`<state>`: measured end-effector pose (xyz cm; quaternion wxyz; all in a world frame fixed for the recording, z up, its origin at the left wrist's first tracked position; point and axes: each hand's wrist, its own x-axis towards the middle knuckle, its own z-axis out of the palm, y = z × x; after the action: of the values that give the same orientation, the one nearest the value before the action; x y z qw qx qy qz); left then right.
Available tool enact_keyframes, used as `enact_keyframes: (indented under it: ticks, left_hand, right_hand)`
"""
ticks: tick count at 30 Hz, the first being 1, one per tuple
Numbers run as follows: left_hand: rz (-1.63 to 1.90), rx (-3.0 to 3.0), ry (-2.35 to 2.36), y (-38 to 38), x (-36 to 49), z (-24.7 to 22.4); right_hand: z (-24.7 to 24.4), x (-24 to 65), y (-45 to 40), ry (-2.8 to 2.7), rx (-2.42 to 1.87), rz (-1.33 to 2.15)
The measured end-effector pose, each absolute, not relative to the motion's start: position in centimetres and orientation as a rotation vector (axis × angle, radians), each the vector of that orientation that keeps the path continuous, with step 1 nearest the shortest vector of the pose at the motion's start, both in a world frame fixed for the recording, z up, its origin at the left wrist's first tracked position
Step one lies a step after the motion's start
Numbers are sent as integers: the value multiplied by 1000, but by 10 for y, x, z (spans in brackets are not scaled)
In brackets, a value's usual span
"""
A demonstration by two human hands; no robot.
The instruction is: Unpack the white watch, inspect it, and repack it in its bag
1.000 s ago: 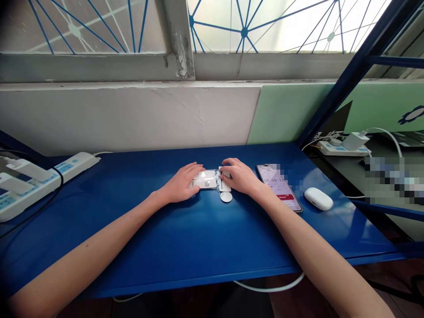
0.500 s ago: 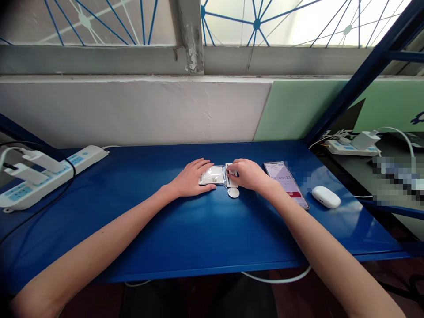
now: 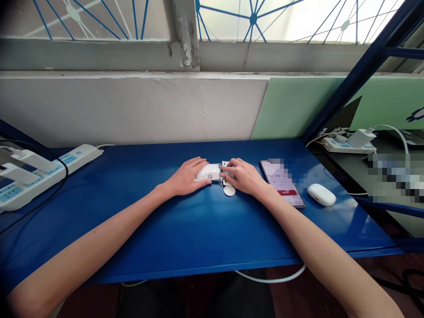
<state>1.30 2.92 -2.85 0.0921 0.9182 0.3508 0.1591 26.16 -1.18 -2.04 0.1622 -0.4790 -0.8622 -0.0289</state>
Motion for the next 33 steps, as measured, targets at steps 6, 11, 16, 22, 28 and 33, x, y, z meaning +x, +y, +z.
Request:
enact_keyframes:
  ticks: [6,11,16,22,28,33]
  left_hand:
    - [588,2703,936,28,12,-24]
    - [584,2734,888,27,12,-24]
    - [510,2781,954,25,13,-28]
    - [444,2811,958,26,13,-29]
    - [500,2798,939,26,14,-28]
    - [527,2790,938,25,16,-25]
  right_hand:
    - [-26,258,-13,-2425,-1251,4]
    - [-27,256,-14,-2367,-1212,124]
    - [-31,252,-15,-2314,-1215,210]
    - [-32,253,-13,-2321,-1215,217]
    - [-31,252,-11,-2319,-1224,263]
    - [-26,253,-13,-2331,-1235,242]
